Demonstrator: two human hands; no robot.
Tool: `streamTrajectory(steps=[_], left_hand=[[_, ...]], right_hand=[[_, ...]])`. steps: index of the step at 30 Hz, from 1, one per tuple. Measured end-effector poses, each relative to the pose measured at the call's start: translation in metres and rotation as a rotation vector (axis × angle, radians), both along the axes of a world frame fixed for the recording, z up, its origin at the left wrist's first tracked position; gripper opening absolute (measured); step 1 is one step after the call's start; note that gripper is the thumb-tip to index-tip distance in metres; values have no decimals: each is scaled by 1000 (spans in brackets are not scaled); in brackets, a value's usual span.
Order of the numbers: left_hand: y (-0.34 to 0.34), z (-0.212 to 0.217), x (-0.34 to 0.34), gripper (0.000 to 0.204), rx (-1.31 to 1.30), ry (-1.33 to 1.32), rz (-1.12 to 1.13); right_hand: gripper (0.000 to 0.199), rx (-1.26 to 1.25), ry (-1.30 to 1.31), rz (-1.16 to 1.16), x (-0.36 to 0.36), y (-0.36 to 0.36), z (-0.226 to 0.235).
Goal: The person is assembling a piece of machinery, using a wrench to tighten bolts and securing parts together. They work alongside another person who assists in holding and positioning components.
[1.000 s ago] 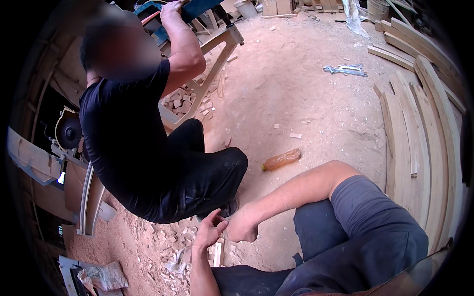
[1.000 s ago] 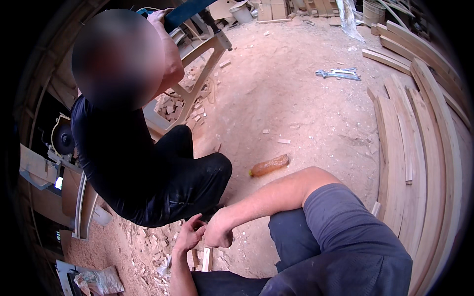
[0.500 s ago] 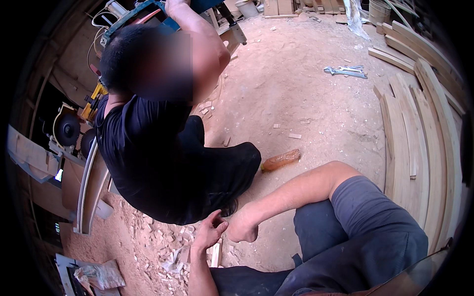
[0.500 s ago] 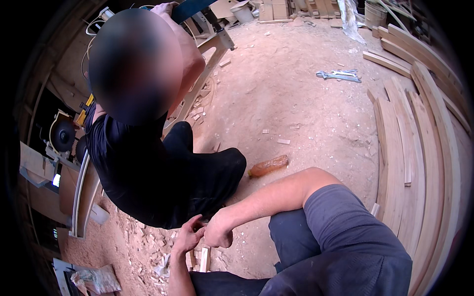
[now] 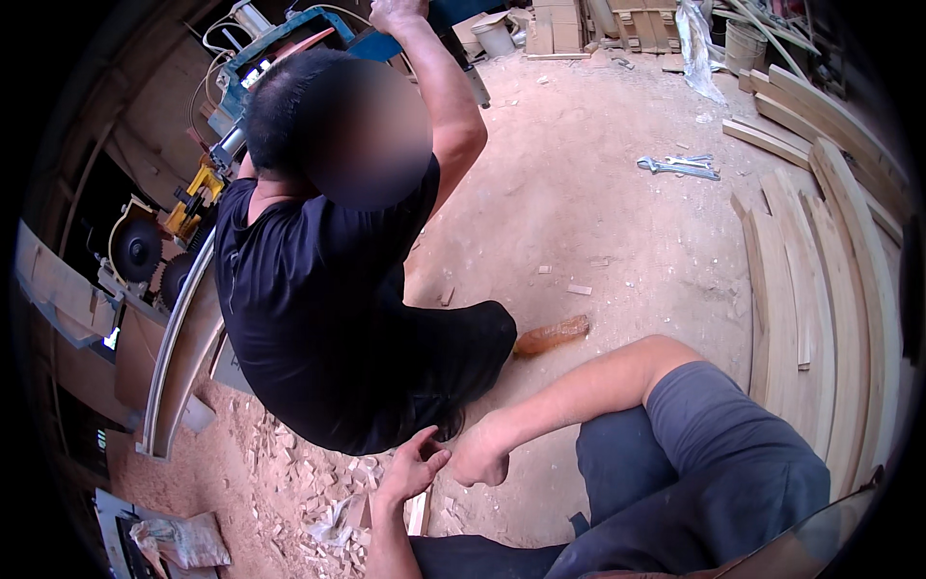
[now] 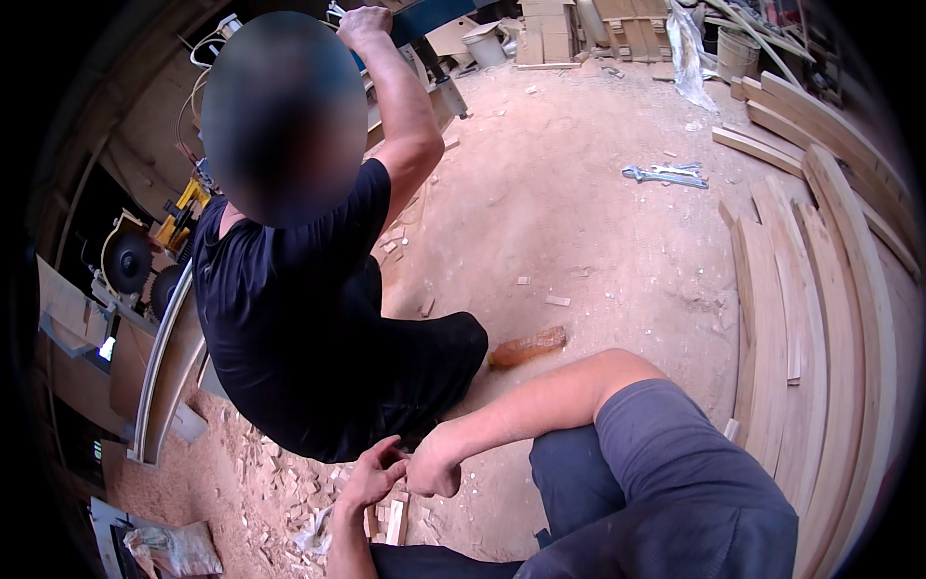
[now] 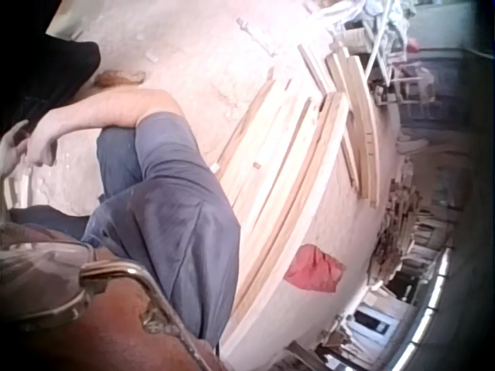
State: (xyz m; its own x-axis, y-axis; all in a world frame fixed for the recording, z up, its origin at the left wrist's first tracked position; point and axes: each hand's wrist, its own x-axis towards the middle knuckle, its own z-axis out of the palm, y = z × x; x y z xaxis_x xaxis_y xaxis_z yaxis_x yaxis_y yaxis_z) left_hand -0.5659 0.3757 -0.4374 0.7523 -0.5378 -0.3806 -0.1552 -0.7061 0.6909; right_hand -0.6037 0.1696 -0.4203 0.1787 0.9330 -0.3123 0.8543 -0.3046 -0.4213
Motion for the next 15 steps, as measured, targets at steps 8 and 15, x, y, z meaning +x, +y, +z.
streamTrajectory(steps=[8, 15], left_hand=[[-1, 9, -3, 58, -2, -24, -21], [2, 46, -28, 57, 73, -221, -127]], right_hand=[[31, -45, 29, 10, 6, 0, -4], [29, -82, 64, -85, 10, -16, -3]])
